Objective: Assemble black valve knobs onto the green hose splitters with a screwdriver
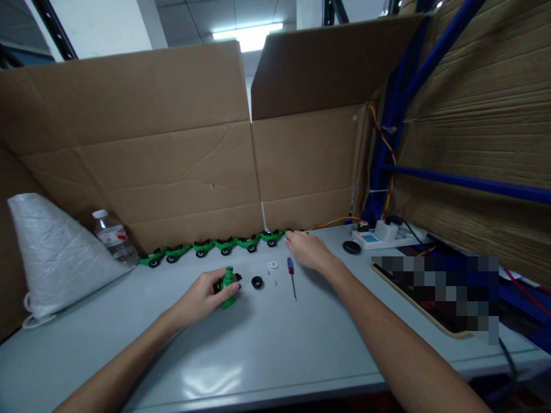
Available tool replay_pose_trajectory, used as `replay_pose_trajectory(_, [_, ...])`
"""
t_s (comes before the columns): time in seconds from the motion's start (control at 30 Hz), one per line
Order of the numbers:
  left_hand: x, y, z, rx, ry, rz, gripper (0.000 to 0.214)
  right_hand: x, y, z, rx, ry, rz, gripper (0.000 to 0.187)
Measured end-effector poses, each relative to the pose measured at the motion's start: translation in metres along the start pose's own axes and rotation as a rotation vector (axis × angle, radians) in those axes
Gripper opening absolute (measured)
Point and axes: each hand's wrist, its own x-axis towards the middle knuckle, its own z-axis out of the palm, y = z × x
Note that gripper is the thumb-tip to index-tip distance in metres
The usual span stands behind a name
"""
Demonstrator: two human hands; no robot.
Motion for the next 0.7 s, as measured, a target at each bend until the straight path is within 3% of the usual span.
replay_pose_trajectory(0.1, [-0.006,0.014,0.006,0.061,-0.128,0.153,0.026,-0.001,0.002,0.001,-0.048,-0.050,0.044,0.035])
replay_pose_trajectory(0.2, [-0.010,0.015,0.013,0.027,-0.172,0.125,0.032,-0.003,0.003,0.003,-0.090,-0.096,0.071,0.035])
replay_pose_trajectory(0.33, [-0.011,0.004,0.022,-0.045,-0.162,0.060,0.034,-0.002,0.008,0.011,-0.132,-0.152,0.106,0.033])
replay_pose_trajectory(0.53, [-0.008,-0.004,0.029,-0.094,-0.070,0.118,0.026,0.000,0.012,0.015,-0.133,-0.185,0.136,0.033])
replay_pose_trajectory(0.7, [-0.007,-0.007,0.027,-0.069,-0.088,0.126,0.024,-0.002,0.010,0.015,-0.129,-0.165,0.144,0.031])
